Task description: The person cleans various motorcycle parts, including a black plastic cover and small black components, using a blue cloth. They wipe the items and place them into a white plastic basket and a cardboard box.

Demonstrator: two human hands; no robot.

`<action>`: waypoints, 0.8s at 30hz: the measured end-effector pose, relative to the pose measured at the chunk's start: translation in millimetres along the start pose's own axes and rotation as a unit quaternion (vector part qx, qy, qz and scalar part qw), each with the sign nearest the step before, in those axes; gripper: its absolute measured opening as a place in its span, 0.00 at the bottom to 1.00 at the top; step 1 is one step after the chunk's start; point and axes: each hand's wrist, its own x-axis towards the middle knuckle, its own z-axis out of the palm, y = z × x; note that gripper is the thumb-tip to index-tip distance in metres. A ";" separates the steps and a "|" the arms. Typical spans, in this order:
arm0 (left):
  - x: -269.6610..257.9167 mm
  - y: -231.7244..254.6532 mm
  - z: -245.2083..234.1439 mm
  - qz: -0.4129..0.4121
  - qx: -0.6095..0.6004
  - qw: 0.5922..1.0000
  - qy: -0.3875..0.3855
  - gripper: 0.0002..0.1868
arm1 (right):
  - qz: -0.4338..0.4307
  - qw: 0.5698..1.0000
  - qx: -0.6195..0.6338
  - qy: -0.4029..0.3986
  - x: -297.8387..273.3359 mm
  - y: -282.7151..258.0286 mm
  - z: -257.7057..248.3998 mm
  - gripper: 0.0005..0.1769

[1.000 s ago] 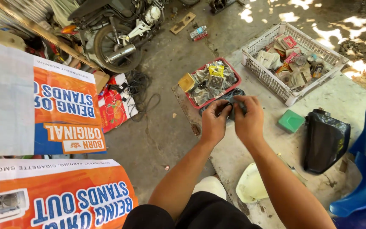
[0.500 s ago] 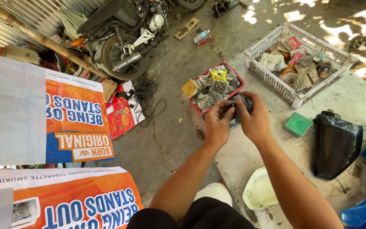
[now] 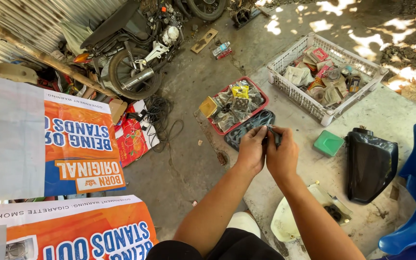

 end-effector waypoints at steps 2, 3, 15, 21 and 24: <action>0.1 -5.0 0.2 0.009 -0.045 0.999 0.017 0.07 | 0.043 0.999 0.009 -0.018 -4.4 -5.3 -4.0 0.08; -5.2 -4.4 1.5 0.007 -0.045 0.999 0.016 0.07 | 0.044 0.999 0.008 -0.017 -5.4 -6.4 -6.9 0.08; -12.1 6.8 -3.2 0.057 0.017 0.998 -0.029 0.07 | 0.077 0.989 0.127 -0.024 17.8 8.4 -28.6 0.09; -23.4 17.1 7.8 0.111 0.108 0.988 0.007 0.09 | 0.014 0.993 0.086 -0.084 7.2 -2.7 -28.1 0.12; -29.2 12.5 3.1 0.108 0.136 0.985 0.013 0.10 | 0.023 0.994 0.086 -0.070 3.9 16.7 -19.9 0.12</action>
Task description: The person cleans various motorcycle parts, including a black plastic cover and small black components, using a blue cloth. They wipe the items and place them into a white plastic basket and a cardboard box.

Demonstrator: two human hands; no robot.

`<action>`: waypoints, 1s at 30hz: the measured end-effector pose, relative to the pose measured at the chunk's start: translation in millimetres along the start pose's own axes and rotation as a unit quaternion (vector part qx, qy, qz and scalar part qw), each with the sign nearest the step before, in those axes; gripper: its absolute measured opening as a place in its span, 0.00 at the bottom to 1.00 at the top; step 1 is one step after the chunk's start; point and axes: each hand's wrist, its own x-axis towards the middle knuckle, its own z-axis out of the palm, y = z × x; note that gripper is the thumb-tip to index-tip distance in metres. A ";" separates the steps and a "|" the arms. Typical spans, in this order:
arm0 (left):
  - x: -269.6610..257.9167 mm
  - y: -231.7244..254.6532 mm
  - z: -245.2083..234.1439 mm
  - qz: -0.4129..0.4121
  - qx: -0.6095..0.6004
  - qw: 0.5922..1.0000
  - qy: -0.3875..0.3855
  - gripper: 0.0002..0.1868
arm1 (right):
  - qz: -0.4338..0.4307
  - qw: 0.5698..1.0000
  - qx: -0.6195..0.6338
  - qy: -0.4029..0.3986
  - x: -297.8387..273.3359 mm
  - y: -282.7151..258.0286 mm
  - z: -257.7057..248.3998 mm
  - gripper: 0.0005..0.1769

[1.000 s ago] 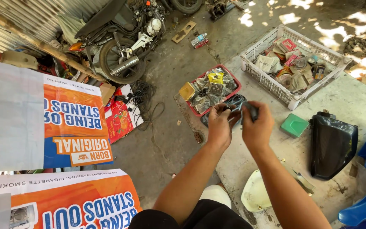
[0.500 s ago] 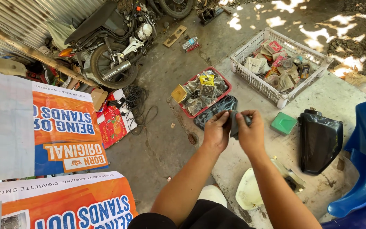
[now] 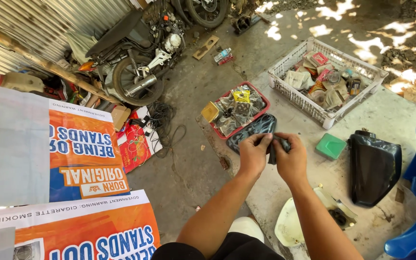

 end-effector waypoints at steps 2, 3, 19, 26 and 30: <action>-5.1 -0.5 -2.1 0.038 0.105 0.993 -0.023 0.09 | 0.037 0.999 0.012 0.036 6.0 21.3 4.7 0.11; -6.1 2.7 -0.2 0.038 0.105 0.993 -0.023 0.09 | 0.037 0.999 0.013 0.035 3.6 12.8 2.8 0.11; -17.5 45.2 -3.7 0.123 0.200 0.970 -0.066 0.08 | 0.144 0.978 0.135 -0.067 4.6 -9.0 -16.2 0.15; -37.6 55.6 -1.8 0.314 0.247 0.905 -0.149 0.06 | 0.449 0.706 0.532 -0.127 16.6 5.6 -26.0 0.08; -35.7 42.8 -1.2 0.277 0.253 0.918 -0.132 0.06 | 0.361 0.812 0.454 -0.062 -2.4 -0.5 -29.0 0.12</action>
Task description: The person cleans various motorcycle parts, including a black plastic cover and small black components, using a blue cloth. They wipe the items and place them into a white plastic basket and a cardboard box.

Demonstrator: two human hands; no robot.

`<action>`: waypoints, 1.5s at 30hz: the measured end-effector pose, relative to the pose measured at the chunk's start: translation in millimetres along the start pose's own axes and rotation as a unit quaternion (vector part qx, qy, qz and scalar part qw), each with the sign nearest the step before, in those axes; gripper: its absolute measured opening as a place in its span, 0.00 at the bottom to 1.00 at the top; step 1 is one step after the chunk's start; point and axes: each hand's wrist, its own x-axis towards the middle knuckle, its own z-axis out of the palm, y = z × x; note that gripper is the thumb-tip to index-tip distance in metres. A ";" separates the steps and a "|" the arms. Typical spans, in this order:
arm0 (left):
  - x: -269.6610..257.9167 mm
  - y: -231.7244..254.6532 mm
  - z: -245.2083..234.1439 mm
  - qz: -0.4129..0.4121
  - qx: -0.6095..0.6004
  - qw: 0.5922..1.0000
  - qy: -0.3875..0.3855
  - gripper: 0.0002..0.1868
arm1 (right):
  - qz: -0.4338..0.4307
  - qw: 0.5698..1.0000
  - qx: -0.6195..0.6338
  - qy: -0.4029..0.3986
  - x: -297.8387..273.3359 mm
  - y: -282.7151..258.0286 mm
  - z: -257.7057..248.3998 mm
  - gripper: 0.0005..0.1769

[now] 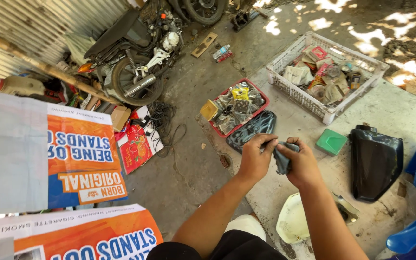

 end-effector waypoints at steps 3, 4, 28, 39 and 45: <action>-1.5 -12.8 6.0 -0.091 0.007 0.996 -0.019 0.07 | -0.198 0.902 -0.378 0.069 -2.3 13.5 -18.8 0.17; -0.8 -15.5 9.4 -0.126 0.010 0.991 -0.045 0.08 | -0.242 0.882 -0.398 0.064 -2.0 17.5 -28.1 0.18; -146.2 22.2 137.5 -0.416 -0.332 0.825 -0.188 0.09 | -0.365 0.733 -0.502 0.276 -178.5 42.4 -117.4 0.30; -144.8 13.1 106.1 -0.389 -0.517 0.722 -0.247 0.03 | -0.546 0.628 -0.492 0.254 -181.6 41.7 -107.3 0.28; -138.2 -9.6 125.9 -0.410 -0.564 0.633 -0.337 0.03 | -0.485 0.673 -0.400 0.390 -171.2 39.0 -101.3 0.21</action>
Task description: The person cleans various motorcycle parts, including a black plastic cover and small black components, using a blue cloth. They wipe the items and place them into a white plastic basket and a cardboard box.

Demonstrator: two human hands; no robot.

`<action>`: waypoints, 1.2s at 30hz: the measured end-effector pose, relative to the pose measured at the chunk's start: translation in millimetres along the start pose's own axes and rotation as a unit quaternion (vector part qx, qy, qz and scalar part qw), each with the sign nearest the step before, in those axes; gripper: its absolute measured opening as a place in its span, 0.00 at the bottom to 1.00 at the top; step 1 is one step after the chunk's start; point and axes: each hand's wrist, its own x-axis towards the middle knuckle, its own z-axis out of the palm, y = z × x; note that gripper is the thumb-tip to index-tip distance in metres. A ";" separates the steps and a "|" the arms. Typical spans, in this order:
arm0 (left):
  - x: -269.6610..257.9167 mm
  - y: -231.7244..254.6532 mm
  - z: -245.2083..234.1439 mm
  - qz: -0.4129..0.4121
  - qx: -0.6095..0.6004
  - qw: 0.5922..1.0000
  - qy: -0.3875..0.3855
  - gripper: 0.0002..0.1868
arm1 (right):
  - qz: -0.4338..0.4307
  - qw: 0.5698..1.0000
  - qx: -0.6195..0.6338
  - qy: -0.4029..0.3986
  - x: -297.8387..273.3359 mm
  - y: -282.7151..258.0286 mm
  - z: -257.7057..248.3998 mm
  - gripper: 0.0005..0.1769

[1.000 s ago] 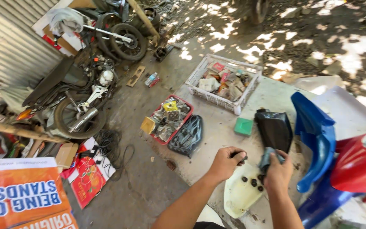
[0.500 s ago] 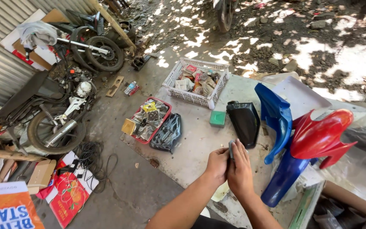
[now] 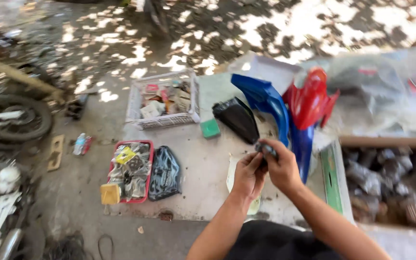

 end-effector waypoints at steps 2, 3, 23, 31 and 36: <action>-5.9 -3.9 3.8 0.004 0.011 1.000 -0.012 0.06 | 0.073 0.995 -0.046 0.046 -2.7 -12.2 -0.4 0.15; -6.0 -4.6 1.0 -0.020 0.014 1.000 -0.014 0.06 | 0.089 0.993 -0.056 0.061 -5.5 -16.4 0.8 0.15; -12.2 -65.9 59.0 -0.034 0.143 0.988 -0.051 0.13 | -0.016 0.994 0.090 -0.062 6.9 22.3 -119.1 0.09; -51.0 -52.8 71.8 -0.007 0.149 0.989 -0.003 0.09 | 0.064 0.990 0.115 -0.057 -1.9 8.2 -126.1 0.10; -52.7 -33.5 70.5 0.022 0.161 0.987 -0.012 0.08 | 0.060 0.983 0.171 0.024 -7.1 -21.6 -121.7 0.11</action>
